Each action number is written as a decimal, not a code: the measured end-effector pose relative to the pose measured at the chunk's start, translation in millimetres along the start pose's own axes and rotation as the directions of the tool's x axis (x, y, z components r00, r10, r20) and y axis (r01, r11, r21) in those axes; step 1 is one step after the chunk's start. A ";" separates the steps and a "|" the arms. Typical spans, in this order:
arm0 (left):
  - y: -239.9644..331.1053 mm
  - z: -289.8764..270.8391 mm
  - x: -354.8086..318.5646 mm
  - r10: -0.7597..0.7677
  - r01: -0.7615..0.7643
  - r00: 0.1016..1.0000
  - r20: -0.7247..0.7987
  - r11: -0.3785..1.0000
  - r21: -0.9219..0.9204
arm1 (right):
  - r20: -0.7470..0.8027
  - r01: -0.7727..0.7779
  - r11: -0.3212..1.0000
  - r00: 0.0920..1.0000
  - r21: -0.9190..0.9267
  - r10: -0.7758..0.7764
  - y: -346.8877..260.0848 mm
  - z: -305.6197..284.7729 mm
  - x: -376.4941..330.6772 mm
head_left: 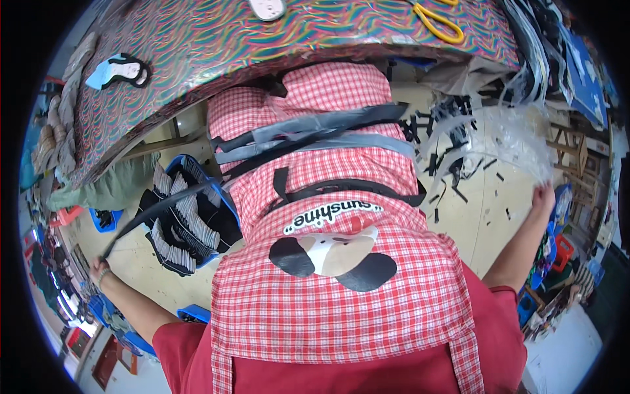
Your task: The person assembles slippers by attaching black fabric straps to light blue slipper soles. They pick up straps, wrap them around the soles, and use yellow-handled scissors to trim excess material. The process is repeated for multiple slipper units on a cluttered workbench.
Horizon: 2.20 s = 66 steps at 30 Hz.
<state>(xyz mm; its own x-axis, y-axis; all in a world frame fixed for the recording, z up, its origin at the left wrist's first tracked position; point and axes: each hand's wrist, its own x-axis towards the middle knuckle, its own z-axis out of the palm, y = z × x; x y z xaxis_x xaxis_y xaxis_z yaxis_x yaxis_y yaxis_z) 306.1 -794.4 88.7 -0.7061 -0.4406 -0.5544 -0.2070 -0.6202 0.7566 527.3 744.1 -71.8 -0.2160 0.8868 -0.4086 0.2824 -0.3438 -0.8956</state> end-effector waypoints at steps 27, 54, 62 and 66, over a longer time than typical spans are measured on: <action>-411.8 548.7 -244.4 -0.047 -0.321 0.570 0.821 0.907 0.274 | 0.899 0.290 0.859 -0.257 0.422 -0.355 -32.3 508.7 -563.6; -430.0 568.0 -240.4 0.347 -0.984 0.154 0.925 -0.030 0.176 | 0.859 0.713 0.584 -0.052 0.388 -0.509 -30.9 490.1 -549.8; -423.7 566.8 -246.0 0.260 -0.967 0.255 0.931 0.085 0.241 | 0.882 0.629 0.679 -0.025 0.379 -0.470 -26.8 491.6 -544.7; -426.2 566.1 -241.5 0.291 -0.980 0.186 0.938 -0.011 0.198 | 0.881 0.698 0.606 -0.076 0.381 -0.466 -31.6 489.0 -544.5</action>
<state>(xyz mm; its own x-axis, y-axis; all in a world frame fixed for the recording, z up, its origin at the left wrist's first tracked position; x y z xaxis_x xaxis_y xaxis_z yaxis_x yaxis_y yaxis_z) 181.4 -56.2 96.4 -0.8271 0.3462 0.4427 0.5604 0.5673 0.6034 178.9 121.1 92.8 -0.9390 -0.1796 0.2934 -0.3358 0.2931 -0.8952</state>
